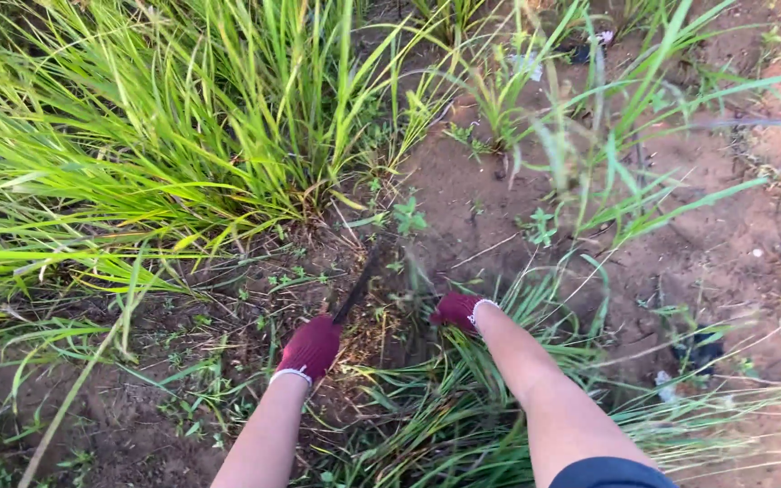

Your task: Cutting grass and weeds at ground level using a hand sickle

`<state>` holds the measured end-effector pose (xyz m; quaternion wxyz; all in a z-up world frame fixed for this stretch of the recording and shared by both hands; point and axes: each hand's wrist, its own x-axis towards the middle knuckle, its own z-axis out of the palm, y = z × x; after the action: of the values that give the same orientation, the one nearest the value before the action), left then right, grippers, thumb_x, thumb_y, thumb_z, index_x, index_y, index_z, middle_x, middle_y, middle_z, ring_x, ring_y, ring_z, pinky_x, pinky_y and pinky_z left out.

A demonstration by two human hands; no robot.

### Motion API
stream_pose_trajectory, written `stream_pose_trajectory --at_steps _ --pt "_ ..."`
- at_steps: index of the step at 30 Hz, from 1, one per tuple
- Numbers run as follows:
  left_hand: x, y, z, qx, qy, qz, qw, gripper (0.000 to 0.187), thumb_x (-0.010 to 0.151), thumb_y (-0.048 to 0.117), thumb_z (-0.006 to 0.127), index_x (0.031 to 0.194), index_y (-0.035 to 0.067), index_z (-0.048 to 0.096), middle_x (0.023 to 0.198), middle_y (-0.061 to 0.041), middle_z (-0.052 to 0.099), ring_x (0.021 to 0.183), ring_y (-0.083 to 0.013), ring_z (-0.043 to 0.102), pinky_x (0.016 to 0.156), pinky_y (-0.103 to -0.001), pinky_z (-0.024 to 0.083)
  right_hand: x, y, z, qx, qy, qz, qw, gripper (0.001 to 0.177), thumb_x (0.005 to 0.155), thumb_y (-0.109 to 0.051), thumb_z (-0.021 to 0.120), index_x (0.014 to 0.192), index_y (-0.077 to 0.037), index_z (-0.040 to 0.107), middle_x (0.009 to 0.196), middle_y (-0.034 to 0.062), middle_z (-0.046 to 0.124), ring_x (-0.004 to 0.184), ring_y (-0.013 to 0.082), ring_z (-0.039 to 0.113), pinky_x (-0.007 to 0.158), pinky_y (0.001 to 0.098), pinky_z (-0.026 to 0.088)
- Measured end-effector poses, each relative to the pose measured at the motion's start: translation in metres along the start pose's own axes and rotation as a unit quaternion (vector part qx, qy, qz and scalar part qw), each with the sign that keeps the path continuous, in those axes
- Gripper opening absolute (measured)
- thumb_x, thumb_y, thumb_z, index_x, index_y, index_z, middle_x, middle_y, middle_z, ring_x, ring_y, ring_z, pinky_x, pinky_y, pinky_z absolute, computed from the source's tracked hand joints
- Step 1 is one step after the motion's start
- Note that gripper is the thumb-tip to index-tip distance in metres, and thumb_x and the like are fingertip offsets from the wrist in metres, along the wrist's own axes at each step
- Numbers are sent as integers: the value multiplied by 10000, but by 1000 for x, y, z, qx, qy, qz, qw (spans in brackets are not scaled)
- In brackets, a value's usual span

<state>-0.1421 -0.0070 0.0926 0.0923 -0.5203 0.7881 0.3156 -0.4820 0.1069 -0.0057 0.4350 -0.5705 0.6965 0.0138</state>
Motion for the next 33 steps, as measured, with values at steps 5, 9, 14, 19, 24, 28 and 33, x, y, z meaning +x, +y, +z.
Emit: stream_pose_trajectory --at_steps 5,9,14,19,24,28,33 --pt "-80 108 -59 -90 -66 -160 981 341 1077 217 386 1105 -3 644 907 -150 733 588 -210 678 443 -325 520 17 61 6 -327 45 -139 934 353 885 -312 512 720 -162 786 684 53 731 848 286 784 720 599 635" --pt "0 52 -5 -212 9 -168 963 603 1012 580 489 1358 99 605 867 -196 733 743 -348 752 496 -418 682 -25 43 0 -394 -20 -146 907 406 937 -263 418 821 -153 791 848 46 789 1004 301 766 815 576 619" --pt "-11 145 -42 -357 241 -100 897 449 1027 377 544 1060 -25 741 974 -258 741 1071 -381 701 965 -507 534 -27 67 54 -253 131 -73 956 357 954 -327 488 870 -174 799 813 63 767 895 319 755 822 554 588" --pt "13 112 2 -227 10 -47 973 480 1001 507 485 1095 106 731 939 -171 750 937 -370 710 826 -505 585 -54 51 85 -176 153 61 971 259 869 -429 641 855 -206 772 866 30 779 929 288 768 770 514 612" --pt "60 60 17 -232 85 -70 967 379 1016 422 483 914 88 631 759 -158 743 739 -378 748 567 -520 615 -102 3 77 -174 119 91 973 276 927 -381 575 958 -208 788 962 84 782 967 330 760 797 540 609" --pt "60 43 31 121 66 202 970 338 989 276 435 1116 98 693 1095 -147 754 1102 -324 710 931 -498 575 -99 0 77 -200 138 149 959 308 891 -471 585 861 -243 790 863 25 775 904 280 767 713 505 605" --pt "31 70 -43 -99 13 22 995 520 967 537 416 1058 140 741 954 -107 789 1026 -310 745 920 -494 585 -96 19 115 -275 63 75 956 427 974 -461 520 1208 -190 751 1231 76 750 1208 326 679 1014 575 519"
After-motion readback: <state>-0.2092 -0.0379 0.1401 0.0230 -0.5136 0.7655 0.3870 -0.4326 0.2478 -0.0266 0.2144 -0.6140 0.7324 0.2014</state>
